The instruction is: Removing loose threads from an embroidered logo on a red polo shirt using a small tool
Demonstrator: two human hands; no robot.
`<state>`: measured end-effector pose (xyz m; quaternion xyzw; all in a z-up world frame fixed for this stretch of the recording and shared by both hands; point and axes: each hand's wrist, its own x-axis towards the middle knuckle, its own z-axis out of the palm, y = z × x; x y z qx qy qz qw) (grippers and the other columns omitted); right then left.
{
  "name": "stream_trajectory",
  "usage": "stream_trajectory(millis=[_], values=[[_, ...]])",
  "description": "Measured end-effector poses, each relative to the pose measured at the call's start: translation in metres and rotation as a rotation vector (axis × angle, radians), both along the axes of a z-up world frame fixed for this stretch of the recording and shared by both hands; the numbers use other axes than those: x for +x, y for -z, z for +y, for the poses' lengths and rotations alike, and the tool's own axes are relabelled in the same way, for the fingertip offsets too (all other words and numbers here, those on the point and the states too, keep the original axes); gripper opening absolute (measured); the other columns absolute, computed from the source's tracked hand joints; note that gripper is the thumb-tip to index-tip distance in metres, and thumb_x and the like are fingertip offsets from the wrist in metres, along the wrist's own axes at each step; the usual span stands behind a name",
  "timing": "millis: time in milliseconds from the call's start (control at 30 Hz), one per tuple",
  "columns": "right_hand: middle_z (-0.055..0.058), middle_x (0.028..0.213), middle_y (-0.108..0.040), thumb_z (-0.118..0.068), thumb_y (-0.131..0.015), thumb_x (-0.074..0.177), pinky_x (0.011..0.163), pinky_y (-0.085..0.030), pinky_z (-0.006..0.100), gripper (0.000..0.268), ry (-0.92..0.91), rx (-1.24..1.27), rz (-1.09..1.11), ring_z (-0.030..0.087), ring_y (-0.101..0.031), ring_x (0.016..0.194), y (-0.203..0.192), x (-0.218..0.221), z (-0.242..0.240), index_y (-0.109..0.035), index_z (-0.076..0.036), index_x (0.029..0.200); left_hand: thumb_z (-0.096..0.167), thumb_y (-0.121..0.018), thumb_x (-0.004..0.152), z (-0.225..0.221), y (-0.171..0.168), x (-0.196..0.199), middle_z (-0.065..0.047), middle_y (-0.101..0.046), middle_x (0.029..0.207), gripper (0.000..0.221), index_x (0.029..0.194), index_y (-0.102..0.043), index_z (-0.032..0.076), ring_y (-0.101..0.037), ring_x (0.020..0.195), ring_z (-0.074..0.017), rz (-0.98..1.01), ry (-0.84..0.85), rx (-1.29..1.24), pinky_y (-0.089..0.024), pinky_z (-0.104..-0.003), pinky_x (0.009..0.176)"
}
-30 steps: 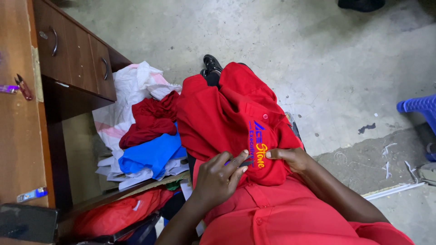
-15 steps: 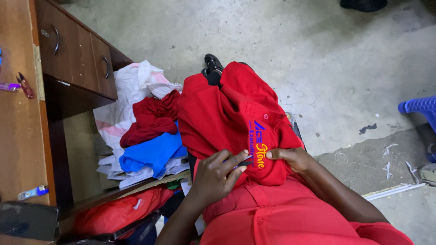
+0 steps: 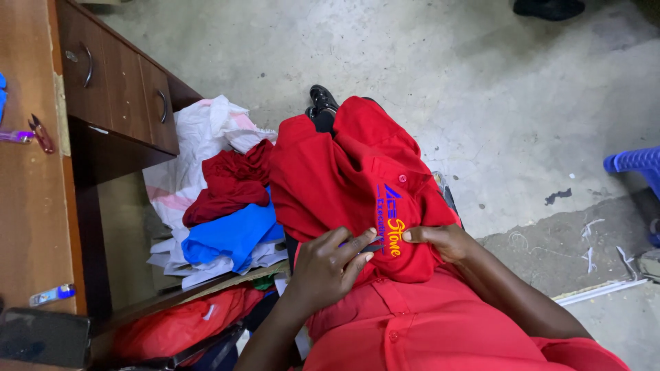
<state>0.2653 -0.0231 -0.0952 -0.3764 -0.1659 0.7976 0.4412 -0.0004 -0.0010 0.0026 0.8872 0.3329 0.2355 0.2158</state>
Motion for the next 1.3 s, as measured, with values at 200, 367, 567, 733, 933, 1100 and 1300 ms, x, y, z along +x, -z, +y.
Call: stream_trajectory(millis=[200,367,567,733,933,1100,1300], values=[[0.029,0.125,-0.075,-0.001,-0.072,0.084,0.104,-0.060,0.056,0.045,-0.017,0.019,0.039,0.042,-0.075,0.112,0.002,0.002,0.001,-0.069,0.014,0.126,0.022,-0.073,0.103,0.005,0.008,0.002,-0.006,-0.059,0.090,0.038,0.139,-0.068,0.012,-0.062,0.073,-0.0262,-0.066,0.033,-0.026,-0.049,-0.042,0.057],[0.028,0.106,-0.079,0.017,-0.077,0.069,0.084,-0.060,0.068,0.062,0.210,0.119,-0.031,0.052,-0.077,0.099,0.032,-0.015,-0.017,-0.069,0.006,0.129,0.022,-0.070,0.102,0.012,0.016,0.007,-0.011,-0.066,0.081,0.022,0.120,-0.080,0.012,-0.073,0.072,-0.0392,-0.245,0.023,-0.150,-0.059,-0.042,0.058],[0.029,0.106,-0.078,0.017,-0.076,0.068,0.084,-0.060,0.069,0.063,0.195,0.133,-0.008,0.053,-0.077,0.098,0.050,-0.012,-0.020,-0.068,0.007,0.130,0.021,-0.074,0.100,0.012,0.024,0.002,-0.009,-0.066,0.081,0.021,0.119,-0.081,0.014,-0.073,0.069,-0.0341,-0.246,0.003,-0.025,-0.059,-0.040,0.057],[0.030,0.101,-0.079,0.018,-0.077,0.066,0.081,-0.061,0.070,0.059,0.215,0.106,0.009,0.054,-0.078,0.095,0.025,-0.018,-0.022,-0.070,0.007,0.125,0.020,-0.075,0.099,0.011,0.023,0.000,-0.011,-0.067,0.084,0.023,0.120,-0.080,0.013,-0.072,0.068,-0.0321,-0.252,0.015,0.035,-0.058,-0.040,0.057],[0.030,0.101,-0.079,0.018,-0.076,0.067,0.082,-0.060,0.070,0.059,0.216,0.112,-0.005,0.054,-0.078,0.095,0.023,-0.016,-0.017,-0.069,0.008,0.124,0.018,-0.076,0.098,0.011,0.023,0.004,-0.011,-0.067,0.083,0.017,0.113,-0.082,0.013,-0.070,0.065,-0.0324,-0.221,0.006,0.111,-0.057,-0.040,0.055],[0.029,0.105,-0.078,0.014,-0.075,0.067,0.085,-0.059,0.070,0.063,0.201,0.064,-0.033,0.053,-0.077,0.096,0.036,-0.013,-0.020,-0.068,0.005,0.129,0.022,-0.074,0.100,0.007,0.023,0.006,-0.009,-0.066,0.083,0.022,0.119,-0.080,0.013,-0.071,0.067,-0.0308,-0.207,-0.035,0.107,-0.060,-0.039,0.057],[0.029,0.123,-0.076,-0.002,-0.070,0.080,0.104,-0.060,0.059,0.045,0.001,-0.130,-0.012,0.043,-0.074,0.110,0.030,0.010,-0.001,-0.071,0.011,0.123,0.027,-0.072,0.103,-0.027,0.028,0.008,-0.006,-0.062,0.090,0.039,0.140,-0.067,0.015,-0.065,0.072,-0.0267,-0.081,-0.170,0.060,-0.051,-0.042,0.056]])
